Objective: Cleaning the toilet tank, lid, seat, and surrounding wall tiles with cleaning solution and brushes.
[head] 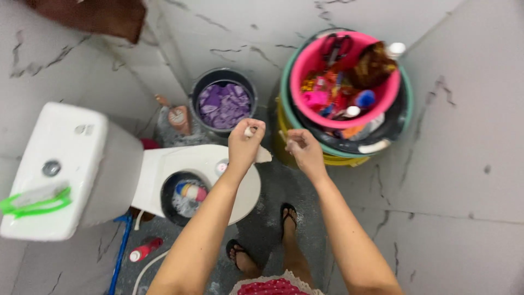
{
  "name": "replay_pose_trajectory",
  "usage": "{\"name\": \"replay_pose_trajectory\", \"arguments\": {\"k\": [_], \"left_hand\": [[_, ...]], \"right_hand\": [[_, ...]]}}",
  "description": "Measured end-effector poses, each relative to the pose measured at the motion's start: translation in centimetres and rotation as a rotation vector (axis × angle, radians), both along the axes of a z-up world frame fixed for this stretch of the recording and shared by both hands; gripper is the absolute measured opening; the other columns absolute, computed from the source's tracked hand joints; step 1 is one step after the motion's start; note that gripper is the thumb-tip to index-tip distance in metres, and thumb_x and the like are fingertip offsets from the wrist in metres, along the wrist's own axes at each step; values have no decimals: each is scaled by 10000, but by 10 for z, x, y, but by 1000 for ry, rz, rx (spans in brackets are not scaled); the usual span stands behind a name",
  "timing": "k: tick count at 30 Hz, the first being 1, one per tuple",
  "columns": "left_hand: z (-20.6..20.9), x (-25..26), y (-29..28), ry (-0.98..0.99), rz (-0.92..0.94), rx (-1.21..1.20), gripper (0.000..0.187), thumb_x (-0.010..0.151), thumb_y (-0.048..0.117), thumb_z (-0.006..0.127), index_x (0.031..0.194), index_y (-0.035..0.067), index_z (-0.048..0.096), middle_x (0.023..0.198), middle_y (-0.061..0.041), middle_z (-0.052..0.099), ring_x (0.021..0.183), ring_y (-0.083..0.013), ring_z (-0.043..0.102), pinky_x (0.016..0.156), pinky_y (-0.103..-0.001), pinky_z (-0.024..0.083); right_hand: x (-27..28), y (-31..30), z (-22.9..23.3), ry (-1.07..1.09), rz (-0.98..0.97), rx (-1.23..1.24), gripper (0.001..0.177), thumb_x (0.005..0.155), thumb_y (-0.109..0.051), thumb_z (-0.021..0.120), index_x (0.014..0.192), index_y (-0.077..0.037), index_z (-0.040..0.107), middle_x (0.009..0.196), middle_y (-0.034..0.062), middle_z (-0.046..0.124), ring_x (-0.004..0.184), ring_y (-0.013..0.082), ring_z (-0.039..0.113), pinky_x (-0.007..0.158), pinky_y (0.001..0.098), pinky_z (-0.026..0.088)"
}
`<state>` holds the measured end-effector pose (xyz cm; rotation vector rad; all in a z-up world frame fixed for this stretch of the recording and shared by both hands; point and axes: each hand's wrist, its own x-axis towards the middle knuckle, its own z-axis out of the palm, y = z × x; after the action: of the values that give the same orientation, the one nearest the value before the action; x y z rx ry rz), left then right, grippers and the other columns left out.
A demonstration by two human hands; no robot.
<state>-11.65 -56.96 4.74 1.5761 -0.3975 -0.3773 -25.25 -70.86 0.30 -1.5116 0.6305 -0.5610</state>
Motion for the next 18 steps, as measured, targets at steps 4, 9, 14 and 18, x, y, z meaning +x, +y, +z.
{"name": "replay_pose_trajectory", "arguments": {"k": [4,9,14,18], "left_hand": [[28,-10,-44,-133,-79,123,103,901,168,748,950,77,742,764,11,671,657,-69,561,605,-247,456],[48,-6,-103,-354,-205,416,166,888,253,754,970,110,746,828,-89,729,678,-226,688,658,-362,545],[62,4,-152,-551,-262,631,138,866,234,710,925,115,749,959,-129,739,832,-323,720,728,-464,574],[57,11,-188,-710,-410,860,158,908,187,615,890,110,752,1033,-144,725,874,-374,710,747,-508,578]], "right_hand": [[-47,-48,19,219,113,-79,257,954,-104,656,1198,-25,647,997,38,709,851,119,675,780,261,556],[-96,-119,53,542,146,-321,190,909,-186,720,1034,-42,724,852,76,735,796,152,677,747,318,543],[-119,-191,83,681,125,-351,172,905,-179,705,1016,-51,732,839,116,729,772,187,671,729,345,538],[-105,-221,114,561,30,-343,178,912,-174,696,1026,-38,709,895,98,760,801,199,701,751,349,549]]}}
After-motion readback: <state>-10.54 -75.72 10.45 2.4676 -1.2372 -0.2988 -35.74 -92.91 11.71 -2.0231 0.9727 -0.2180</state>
